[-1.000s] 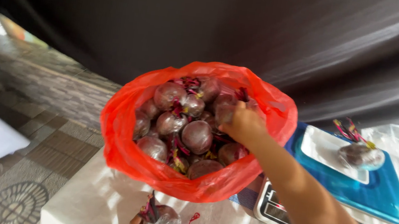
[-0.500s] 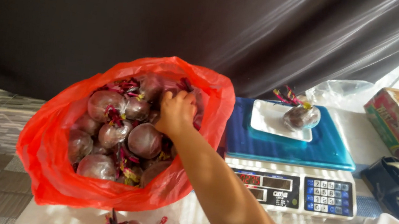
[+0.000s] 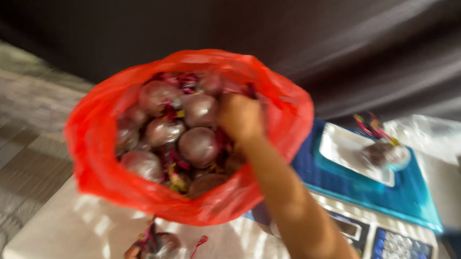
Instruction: Trimming stems and roots from beetroots using a knife and weighing them on a digital scale.
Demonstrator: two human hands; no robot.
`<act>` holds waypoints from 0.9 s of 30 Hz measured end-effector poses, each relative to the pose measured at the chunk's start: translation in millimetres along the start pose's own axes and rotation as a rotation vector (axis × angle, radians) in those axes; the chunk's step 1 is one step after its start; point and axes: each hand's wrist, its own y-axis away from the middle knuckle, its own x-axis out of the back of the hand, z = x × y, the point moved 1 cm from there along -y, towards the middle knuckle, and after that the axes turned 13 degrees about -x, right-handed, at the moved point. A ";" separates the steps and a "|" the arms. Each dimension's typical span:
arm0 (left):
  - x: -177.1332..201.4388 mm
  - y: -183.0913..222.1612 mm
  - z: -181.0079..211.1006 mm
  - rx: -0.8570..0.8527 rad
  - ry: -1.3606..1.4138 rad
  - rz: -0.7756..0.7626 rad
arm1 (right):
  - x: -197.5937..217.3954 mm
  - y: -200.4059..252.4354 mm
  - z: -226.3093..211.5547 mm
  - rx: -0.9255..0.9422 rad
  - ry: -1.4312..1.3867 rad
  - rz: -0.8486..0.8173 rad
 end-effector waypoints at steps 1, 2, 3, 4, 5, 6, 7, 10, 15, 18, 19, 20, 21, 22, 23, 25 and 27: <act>-32.4 -31.7 4.2 -0.010 -0.022 0.040 | -7.0 -10.2 23.1 0.106 0.257 0.034; -31.4 -34.4 10.7 -0.016 -0.042 0.077 | -7.3 -8.8 32.8 0.144 0.250 0.015; -32.3 -36.5 15.9 0.082 -0.111 0.040 | -6.9 -9.7 44.2 0.132 0.289 0.012; -32.1 -40.3 22.5 0.188 -0.172 -0.011 | -3.5 -8.4 59.7 0.104 0.330 0.013; -29.0 -37.2 21.7 0.189 -0.184 0.013 | -3.0 -7.9 66.0 0.126 0.326 -0.001; -26.2 -36.5 19.1 0.183 -0.150 -0.024 | -2.4 -9.2 73.8 0.070 0.389 0.014; -24.6 -35.5 16.5 0.176 -0.116 -0.061 | -1.3 -11.5 82.5 0.014 0.452 0.031; -26.8 -37.8 21.8 0.158 -0.074 -0.087 | 1.7 -10.4 90.0 -0.107 0.570 0.063; -33.1 -51.5 41.9 0.159 -0.176 -0.119 | 11.1 -12.8 65.5 -0.305 0.536 -0.183; -41.0 -61.7 52.0 0.169 -0.139 -0.129 | 23.2 -12.6 51.8 -0.462 0.415 -0.285; -44.0 -64.3 56.5 0.190 -0.110 -0.118 | 28.1 -11.0 48.3 -0.550 0.327 -0.327; -43.7 -63.3 55.4 0.188 -0.112 -0.120 | 30.1 -8.6 45.9 -0.550 0.323 -0.327; -43.5 -62.1 54.6 0.200 -0.101 -0.106 | 32.9 -6.3 43.2 -0.507 0.320 -0.281; -42.2 -61.3 54.5 0.213 -0.092 -0.096 | 35.7 -2.8 40.6 -0.468 0.314 -0.236; -40.4 -61.6 53.3 0.211 -0.094 -0.101 | 32.9 -0.4 43.3 -0.471 0.309 -0.235; -39.0 -60.7 50.4 0.173 -0.062 -0.114 | 28.8 3.1 47.5 -0.246 0.214 -0.054; -36.9 -61.2 50.7 0.168 -0.083 -0.122 | 44.6 9.6 36.7 -0.204 0.174 -0.019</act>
